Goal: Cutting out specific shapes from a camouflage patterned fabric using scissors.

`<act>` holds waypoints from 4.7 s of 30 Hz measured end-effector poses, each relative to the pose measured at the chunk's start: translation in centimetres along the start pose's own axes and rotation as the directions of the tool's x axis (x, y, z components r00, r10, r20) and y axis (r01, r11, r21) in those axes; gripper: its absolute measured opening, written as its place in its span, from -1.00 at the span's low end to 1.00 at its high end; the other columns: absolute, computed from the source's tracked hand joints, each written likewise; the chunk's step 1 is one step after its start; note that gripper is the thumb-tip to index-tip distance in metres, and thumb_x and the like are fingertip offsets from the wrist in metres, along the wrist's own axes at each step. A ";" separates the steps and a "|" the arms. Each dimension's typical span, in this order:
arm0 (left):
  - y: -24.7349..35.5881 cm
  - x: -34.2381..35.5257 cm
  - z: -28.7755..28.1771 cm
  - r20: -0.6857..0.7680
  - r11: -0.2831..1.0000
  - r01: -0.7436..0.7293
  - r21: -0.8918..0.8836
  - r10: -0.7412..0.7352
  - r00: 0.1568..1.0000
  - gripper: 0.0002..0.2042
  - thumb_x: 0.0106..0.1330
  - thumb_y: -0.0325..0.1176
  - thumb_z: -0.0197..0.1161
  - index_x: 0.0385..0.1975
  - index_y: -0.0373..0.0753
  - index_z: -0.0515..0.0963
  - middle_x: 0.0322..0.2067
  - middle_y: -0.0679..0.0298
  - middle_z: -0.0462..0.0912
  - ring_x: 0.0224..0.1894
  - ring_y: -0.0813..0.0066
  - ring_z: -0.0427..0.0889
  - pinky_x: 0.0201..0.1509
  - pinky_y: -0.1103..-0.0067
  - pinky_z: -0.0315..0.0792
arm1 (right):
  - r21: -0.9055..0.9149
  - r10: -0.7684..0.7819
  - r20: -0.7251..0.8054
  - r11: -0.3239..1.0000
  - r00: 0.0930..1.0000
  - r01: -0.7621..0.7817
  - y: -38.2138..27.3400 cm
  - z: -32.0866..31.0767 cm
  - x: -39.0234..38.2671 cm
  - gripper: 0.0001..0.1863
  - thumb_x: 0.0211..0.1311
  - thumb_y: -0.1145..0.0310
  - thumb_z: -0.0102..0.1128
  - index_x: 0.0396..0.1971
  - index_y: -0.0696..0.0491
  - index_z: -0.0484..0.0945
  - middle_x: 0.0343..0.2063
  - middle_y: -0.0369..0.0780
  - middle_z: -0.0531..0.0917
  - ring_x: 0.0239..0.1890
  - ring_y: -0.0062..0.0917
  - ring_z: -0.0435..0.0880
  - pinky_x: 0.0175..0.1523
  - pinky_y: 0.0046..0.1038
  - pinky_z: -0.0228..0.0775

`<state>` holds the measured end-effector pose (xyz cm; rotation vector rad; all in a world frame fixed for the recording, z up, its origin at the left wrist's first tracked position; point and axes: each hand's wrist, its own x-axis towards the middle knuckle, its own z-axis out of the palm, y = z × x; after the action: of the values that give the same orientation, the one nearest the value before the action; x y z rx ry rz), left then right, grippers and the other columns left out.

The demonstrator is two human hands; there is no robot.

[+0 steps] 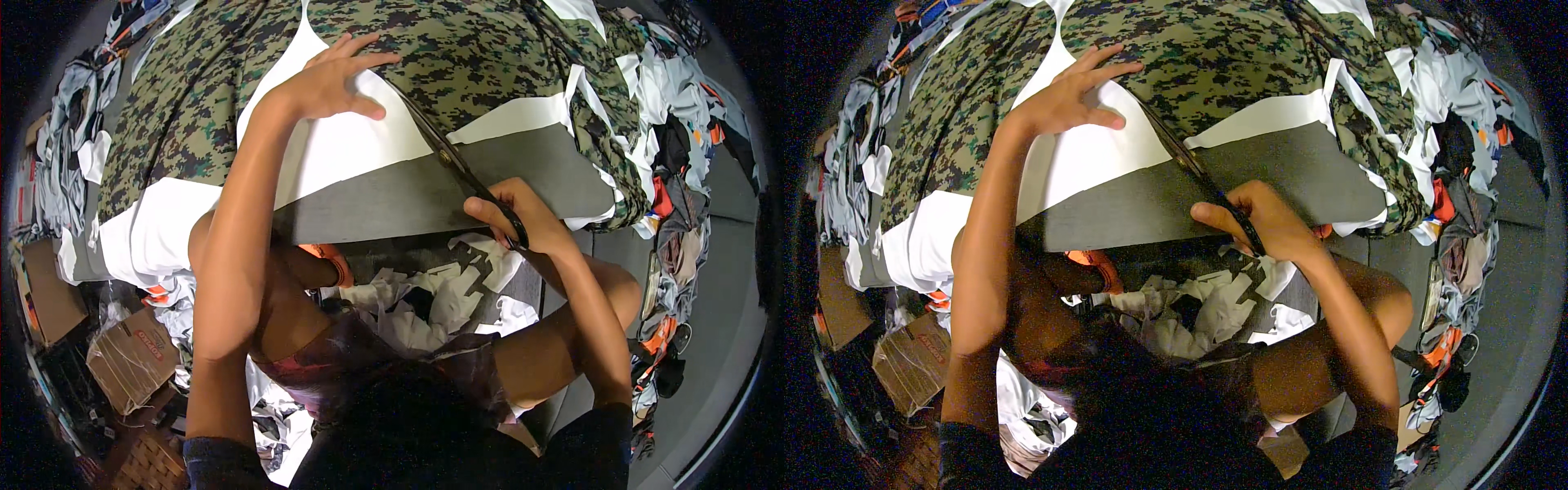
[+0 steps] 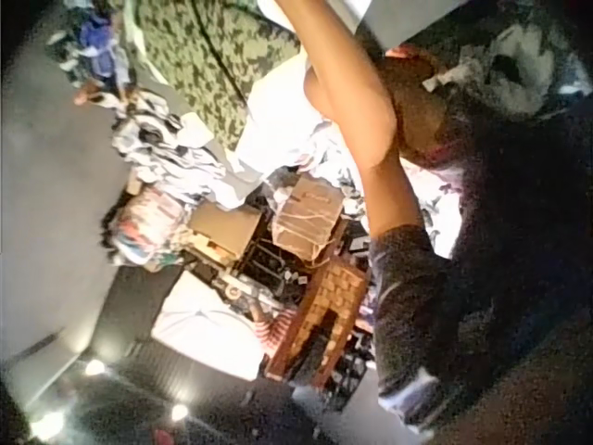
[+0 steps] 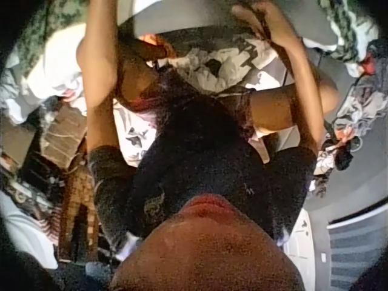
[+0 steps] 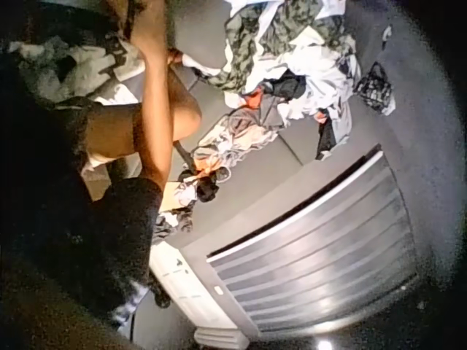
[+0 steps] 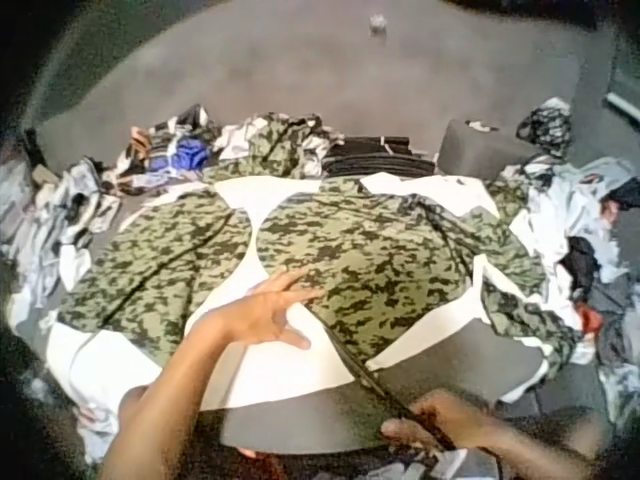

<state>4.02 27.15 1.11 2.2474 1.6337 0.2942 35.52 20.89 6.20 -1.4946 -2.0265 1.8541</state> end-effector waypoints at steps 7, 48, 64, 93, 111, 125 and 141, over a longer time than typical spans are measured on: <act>0.5 -0.1 -0.3 0.016 1.000 -0.007 -0.017 0.007 1.000 -0.22 -0.07 0.19 0.35 0.25 0.27 0.25 0.36 0.38 0.02 0.42 0.14 -0.14 0.42 0.14 -0.10 | -0.017 0.024 -0.006 1.000 1.000 -0.024 0.0 -0.1 -0.1 -0.43 0.17 -0.01 0.20 -0.89 0.08 0.40 -0.92 -0.37 0.34 -0.83 -0.72 0.22 -0.66 -0.65 0.04; 0.9 -0.1 -0.5 -0.026 0.992 0.019 0.128 -0.016 1.000 -0.25 -0.05 0.26 0.29 0.23 0.30 0.28 0.34 0.38 0.07 0.38 0.14 0.02 0.36 0.06 -0.01 | -0.047 -0.031 0.016 0.998 0.999 0.031 0.8 -1.1 -0.8 -0.46 0.17 0.08 0.25 -0.90 0.04 0.39 -0.90 -0.40 0.31 -0.81 -0.74 0.16 -0.66 -0.63 -0.04; -1.8 0.1 -1.8 -0.058 0.986 -0.011 -0.168 0.001 0.998 -0.45 0.05 -0.08 0.38 0.10 0.00 0.45 0.31 0.28 0.13 0.32 0.15 0.15 0.35 0.31 0.15 | -0.054 0.015 0.151 0.999 0.988 -0.007 -1.2 -3.2 2.2 -0.48 0.17 0.05 0.23 -0.86 0.05 0.38 -0.91 -0.37 0.33 -0.85 -0.71 0.25 -0.70 -0.62 0.06; -1.4 -0.4 -0.3 -0.070 0.997 -0.070 0.041 0.073 0.995 -0.36 0.11 0.11 0.26 0.23 0.13 0.30 0.33 0.27 0.08 0.36 0.09 0.05 0.38 0.18 0.07 | -0.032 -0.043 0.161 0.998 0.986 0.048 -1.1 -3.3 2.9 -0.49 0.19 0.05 0.19 -0.85 0.04 0.39 -0.90 -0.37 0.35 -0.84 -0.72 0.25 -0.69 -0.65 0.08; -1.0 -0.3 -0.7 -0.025 0.999 -0.035 0.031 0.036 0.999 -0.32 0.08 0.16 0.25 0.25 0.21 0.26 0.34 0.29 0.04 0.36 0.12 0.07 0.39 0.23 0.07 | -0.089 0.006 0.101 0.996 0.995 0.003 -1.4 -3.5 2.9 -0.42 0.14 -0.02 0.23 -0.92 0.02 0.33 -0.94 -0.39 0.30 -0.86 -0.72 0.21 -0.70 -0.64 0.03; -0.9 -0.3 -0.8 -0.001 1.000 -0.006 0.029 0.006 1.000 -0.31 0.07 0.20 0.24 0.25 0.25 0.25 0.35 0.30 0.02 0.36 0.12 0.05 0.39 0.23 0.06 | -0.106 -0.003 0.123 0.994 0.992 0.016 -1.6 -3.9 2.9 -0.47 0.20 0.04 0.16 -0.87 0.01 0.36 -0.91 -0.39 0.33 -0.84 -0.77 0.17 -0.68 -0.71 -0.04; -1.5 -0.1 -0.7 -0.005 0.995 -0.054 0.080 0.055 0.998 -0.30 0.07 0.21 0.23 0.26 0.26 0.24 0.35 0.27 0.00 0.35 0.10 0.06 0.38 0.22 0.07 | -0.123 -0.033 0.124 0.991 0.992 0.048 -1.4 -4.3 2.7 -0.46 0.19 0.10 0.21 -0.91 0.02 0.35 -0.93 -0.41 0.30 -0.85 -0.76 0.16 -0.69 -0.67 -0.02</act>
<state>2.35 27.55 1.19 2.3555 1.6164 0.2562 35.67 26.06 7.08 -1.3860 -2.2495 1.8790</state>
